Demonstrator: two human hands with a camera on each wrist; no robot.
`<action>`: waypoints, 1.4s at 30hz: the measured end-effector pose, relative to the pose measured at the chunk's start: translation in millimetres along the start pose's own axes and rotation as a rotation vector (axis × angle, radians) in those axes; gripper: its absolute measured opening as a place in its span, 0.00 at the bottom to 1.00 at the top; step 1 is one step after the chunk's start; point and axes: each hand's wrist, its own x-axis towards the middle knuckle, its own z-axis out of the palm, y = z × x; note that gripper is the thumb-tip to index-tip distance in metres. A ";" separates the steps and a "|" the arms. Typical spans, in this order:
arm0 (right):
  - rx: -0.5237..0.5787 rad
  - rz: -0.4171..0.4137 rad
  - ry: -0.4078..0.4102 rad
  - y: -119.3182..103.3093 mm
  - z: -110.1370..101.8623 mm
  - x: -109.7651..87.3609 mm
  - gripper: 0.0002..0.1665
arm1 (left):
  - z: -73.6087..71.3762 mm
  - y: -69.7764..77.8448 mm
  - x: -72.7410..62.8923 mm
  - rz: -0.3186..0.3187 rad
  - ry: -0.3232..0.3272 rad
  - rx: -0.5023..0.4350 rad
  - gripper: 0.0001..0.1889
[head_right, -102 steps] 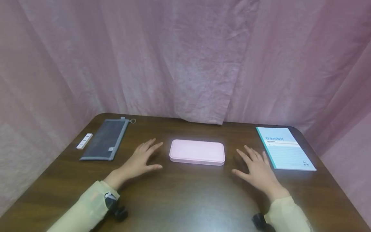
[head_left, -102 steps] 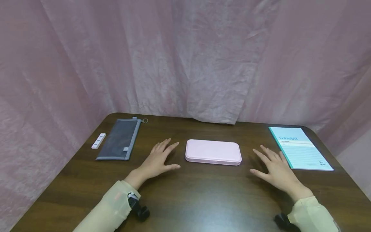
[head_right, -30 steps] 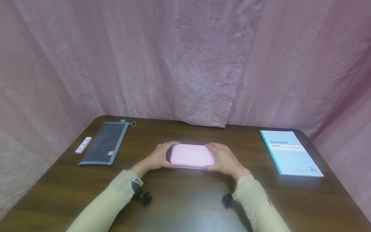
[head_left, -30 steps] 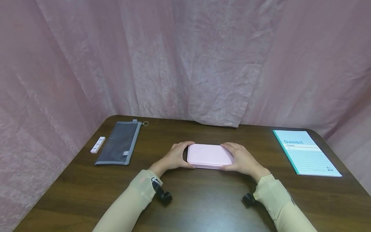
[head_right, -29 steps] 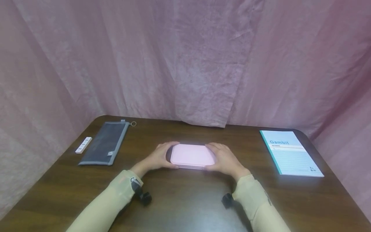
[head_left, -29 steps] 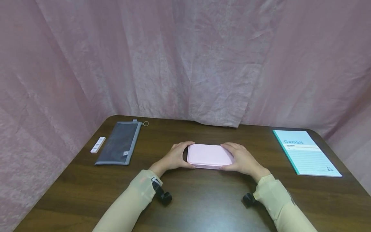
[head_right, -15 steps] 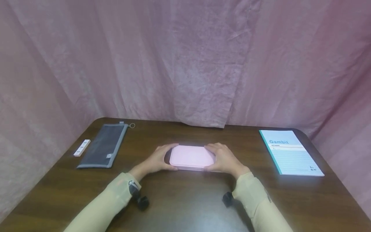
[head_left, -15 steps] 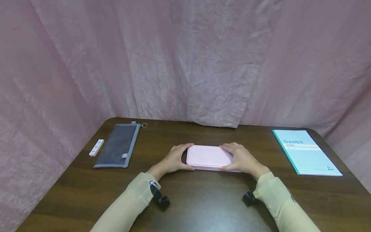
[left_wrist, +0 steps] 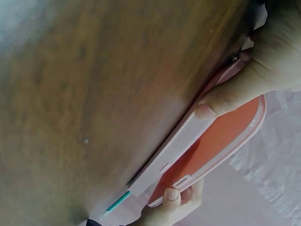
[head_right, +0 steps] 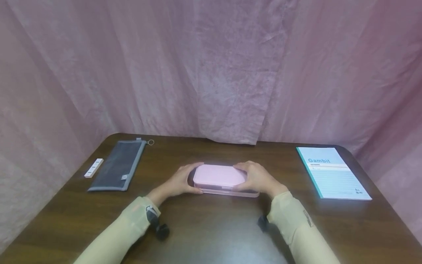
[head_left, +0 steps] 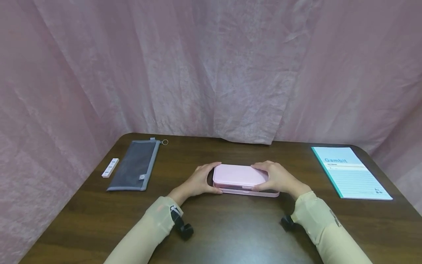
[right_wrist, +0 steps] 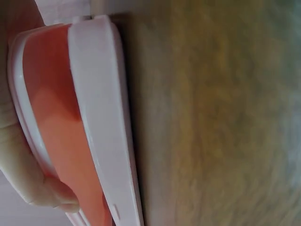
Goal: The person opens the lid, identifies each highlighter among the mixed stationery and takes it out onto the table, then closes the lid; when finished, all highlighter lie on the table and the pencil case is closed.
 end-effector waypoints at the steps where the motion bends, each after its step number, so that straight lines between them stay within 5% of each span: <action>1: 0.002 0.012 -0.011 0.0 -1.5 0.5 0.48 | -0.7 0.2 0.6 0.005 0.002 -0.004 0.53; 13: 0.102 0.090 -0.158 -2.0 -16.4 8.7 0.44 | -1.4 -8.3 3.0 0.064 0.007 0.038 0.55; 19: 0.096 0.094 -0.163 -5.1 -22.1 8.3 0.41 | -0.3 -7.7 -0.5 0.044 0.016 0.007 0.56; 30: -0.044 0.026 0.055 -17.2 -32.3 4.2 0.32 | -1.2 -4.1 -4.2 -0.035 0.061 -0.011 0.51; 42: -0.137 0.118 0.317 -33.3 -38.1 6.7 0.24 | -6.2 0.5 -7.3 0.035 0.058 0.047 0.43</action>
